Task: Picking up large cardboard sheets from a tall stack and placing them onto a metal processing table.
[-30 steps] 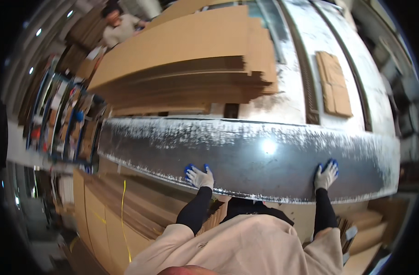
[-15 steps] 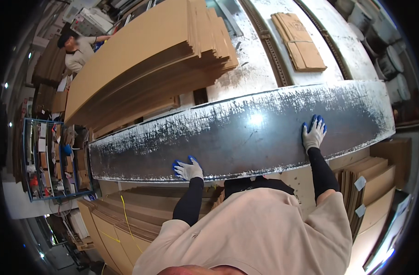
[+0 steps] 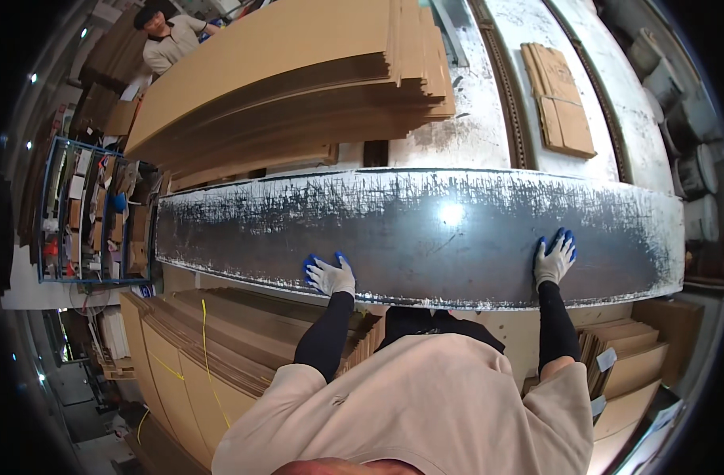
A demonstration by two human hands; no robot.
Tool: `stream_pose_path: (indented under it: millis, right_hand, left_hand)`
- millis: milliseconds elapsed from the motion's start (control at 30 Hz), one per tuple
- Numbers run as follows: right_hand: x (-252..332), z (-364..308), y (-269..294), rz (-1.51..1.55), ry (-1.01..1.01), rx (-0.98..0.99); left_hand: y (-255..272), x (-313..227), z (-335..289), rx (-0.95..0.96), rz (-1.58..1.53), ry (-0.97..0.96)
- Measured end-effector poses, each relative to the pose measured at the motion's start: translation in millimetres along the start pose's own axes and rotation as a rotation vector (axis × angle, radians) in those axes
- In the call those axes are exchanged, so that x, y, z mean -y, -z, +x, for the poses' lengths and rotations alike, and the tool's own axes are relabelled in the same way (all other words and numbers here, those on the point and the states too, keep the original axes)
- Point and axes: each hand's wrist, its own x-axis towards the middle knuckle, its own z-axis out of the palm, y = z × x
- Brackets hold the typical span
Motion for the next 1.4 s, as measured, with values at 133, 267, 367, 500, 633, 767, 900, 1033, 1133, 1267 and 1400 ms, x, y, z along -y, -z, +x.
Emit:
stream_pose_path:
  millis: [133,267,367,500,633,767,900,1033,1133,1267,1400]
  right_hand:
    - [-3.1,-2.4,-4.0,0.005,-0.028,-0.016]
    - [1.0,-3.4,4.8,0.032,-0.015,-0.030]
    - [3.3,-3.7,10.7,0.044,-0.027,-0.008]
    - [4.5,-0.5,14.5,0.062,-0.040,0.006]
    - [-0.3,-0.9,16.2,0.102,-0.025,-0.026]
    - [1.3,-2.1,22.7,0.119,-0.016,-0.032]
    - [2.5,-2.8,24.8,0.124,-0.023,-0.021]
    - [2.3,-3.7,26.3,0.134,-0.016,-0.035]
    - [3.6,-3.5,28.2,0.135,-0.016,-0.041]
    - [3.5,-3.0,28.3,0.137,-0.017,-0.044]
    - [2.8,-3.5,30.3,0.138,-0.020,-0.036]
  left_hand:
    - [-1.7,-0.1,2.0,-0.028,0.007,-0.012]
    - [-0.3,-0.9,2.1,-0.001,0.002,-0.007]
    - [-2.4,0.0,2.5,0.011,0.022,-0.005]
    - [-4.7,-1.5,0.3,0.002,0.058,0.017]
    - [1.4,-9.3,-5.1,0.008,0.068,0.019]
    - [-1.2,-5.6,-4.8,-0.001,0.079,0.020]
    - [-5.1,-2.8,-3.2,-0.013,0.058,0.023]
    - [-12.4,-0.1,-0.4,-0.028,0.067,0.017]
    - [-9.6,-2.5,-1.4,-0.026,0.052,0.021]
    - [-4.5,-5.1,-3.5,-0.018,0.058,0.029]
    - [-2.5,-6.0,-5.3,-0.006,0.050,0.028]
